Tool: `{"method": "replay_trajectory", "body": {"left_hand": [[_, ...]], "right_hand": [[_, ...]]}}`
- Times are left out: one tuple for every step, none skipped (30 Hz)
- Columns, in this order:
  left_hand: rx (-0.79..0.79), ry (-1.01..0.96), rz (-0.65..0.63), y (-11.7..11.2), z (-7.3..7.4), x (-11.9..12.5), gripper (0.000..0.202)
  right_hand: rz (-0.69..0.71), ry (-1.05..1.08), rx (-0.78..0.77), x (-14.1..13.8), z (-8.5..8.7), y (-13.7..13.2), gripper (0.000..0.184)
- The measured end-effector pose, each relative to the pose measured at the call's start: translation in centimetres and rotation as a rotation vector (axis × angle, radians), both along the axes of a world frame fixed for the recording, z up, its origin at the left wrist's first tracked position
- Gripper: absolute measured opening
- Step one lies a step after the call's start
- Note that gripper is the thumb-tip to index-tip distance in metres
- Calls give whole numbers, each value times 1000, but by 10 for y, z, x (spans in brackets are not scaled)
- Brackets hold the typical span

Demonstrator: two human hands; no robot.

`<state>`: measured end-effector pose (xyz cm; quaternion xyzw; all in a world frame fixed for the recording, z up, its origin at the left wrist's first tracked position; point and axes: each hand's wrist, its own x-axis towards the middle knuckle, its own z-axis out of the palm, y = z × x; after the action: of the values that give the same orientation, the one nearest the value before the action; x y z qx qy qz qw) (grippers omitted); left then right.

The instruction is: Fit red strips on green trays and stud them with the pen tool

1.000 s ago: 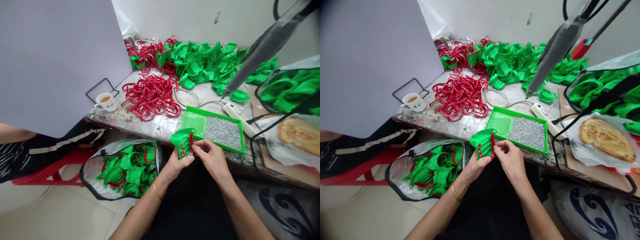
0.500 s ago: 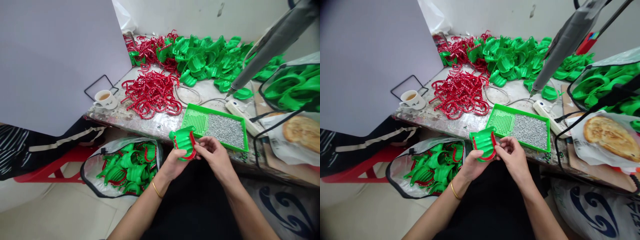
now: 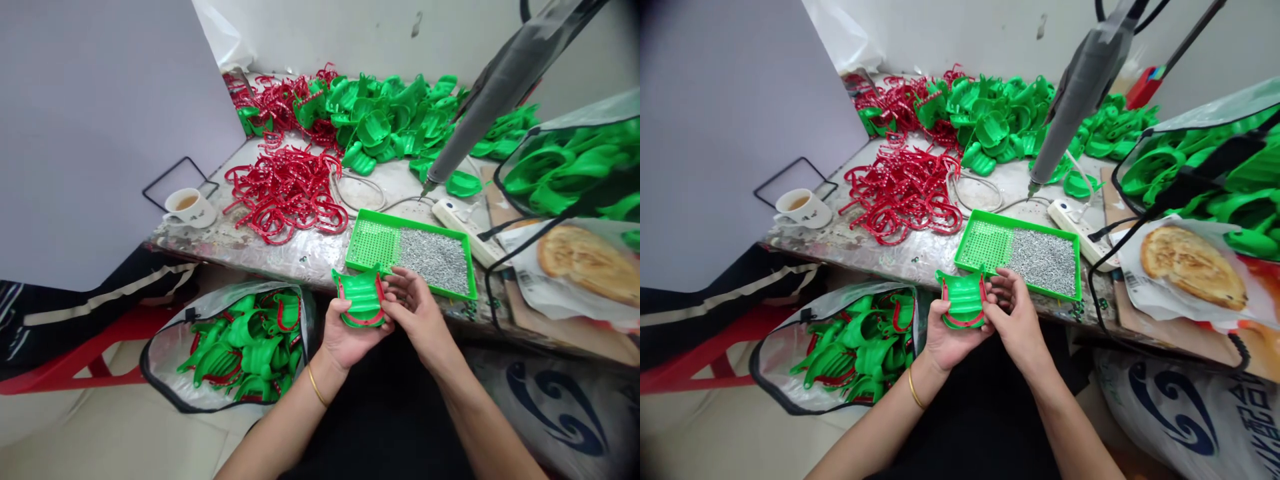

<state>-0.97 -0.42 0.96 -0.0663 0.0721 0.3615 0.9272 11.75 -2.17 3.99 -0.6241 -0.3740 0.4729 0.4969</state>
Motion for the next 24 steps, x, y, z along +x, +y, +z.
{"method": "replay_trajectory", "body": {"left_hand": [[-10, 1, 0, -1, -1, 0, 64], [-19, 2, 0, -1, -2, 0, 64], [-26, 3, 1, -2, -3, 0, 63], [-29, 2, 3, -2, -5, 0, 63], [-27, 1, 5, -2, -6, -1, 63], [-19, 2, 9, -2, -8, -1, 63], [-10, 5, 11, -2, -9, -1, 62], [-2, 6, 10, -2, -10, -2, 61], [6, 7, 5, -1, -10, -2, 61], [16, 5, -6, 0, -11, -3, 61], [28, -1, -23, 1, -11, -3, 61], [44, -11, -43, 2, -11, -4, 62], [60, -21, -62, 3, -11, -4, 63], [74, -30, -75, 4, -11, -5, 65], [83, -37, -84, 5, -11, -5, 66], [86, -41, -90, 5, -11, -6, 67], [86, -42, -95, 6, -10, -6, 66], [87, -39, -102, 6, -11, -7, 65], [90, -34, -109, 7, -11, -7, 64], [93, -28, -116, 7, -11, -8, 63], [95, -23, -124, 8, -11, -9, 61], [94, -23, -130, 9, -12, -10, 60], [89, -26, -136, 9, -13, -11, 60], [80, -32, -142, 10, -13, -12, 60]], "right_hand": [[-1, 5, -9, -1, -1, 0, 59], [2, 11, -17, -1, -3, 0, 59], [5, 17, -23, -2, -5, -1, 58], [5, 23, -23, -3, -7, -1, 57], [4, 26, -21, -3, -9, -2, 56], [7, 25, -20, -2, -9, -3, 55], [22, 12, -23, -1, -9, -4, 55], [61, -16, -32, 2, -6, -5, 56], [124, -58, -43, 7, -2, -5, 56], [193, -108, -59, 12, 3, -5, 54], [243, -166, -72, 19, 11, -3, 49], [234, -230, -61, 27, 19, 1, 42], [157, -296, -19, 36, 27, 8, 35], [16, -367, 58, 45, 36, 17, 31], [-205, -442, 195, 55, 43, 30, 31], [-389, -512, 356, 64, 50, 45, 36], [-483, -554, 495, 74, 55, 63, 47], [-510, -572, 585, 83, 59, 83, 57], [-485, -562, 617, 92, 62, 103, 64], [-456, -514, 629, 100, 65, 123, 67], [-383, -440, 633, 107, 68, 141, 60], [-289, -388, 649, 112, 72, 156, 48], [-234, -348, 670, 115, 76, 168, 39], [-187, -314, 683, 116, 80, 176, 33]]}}
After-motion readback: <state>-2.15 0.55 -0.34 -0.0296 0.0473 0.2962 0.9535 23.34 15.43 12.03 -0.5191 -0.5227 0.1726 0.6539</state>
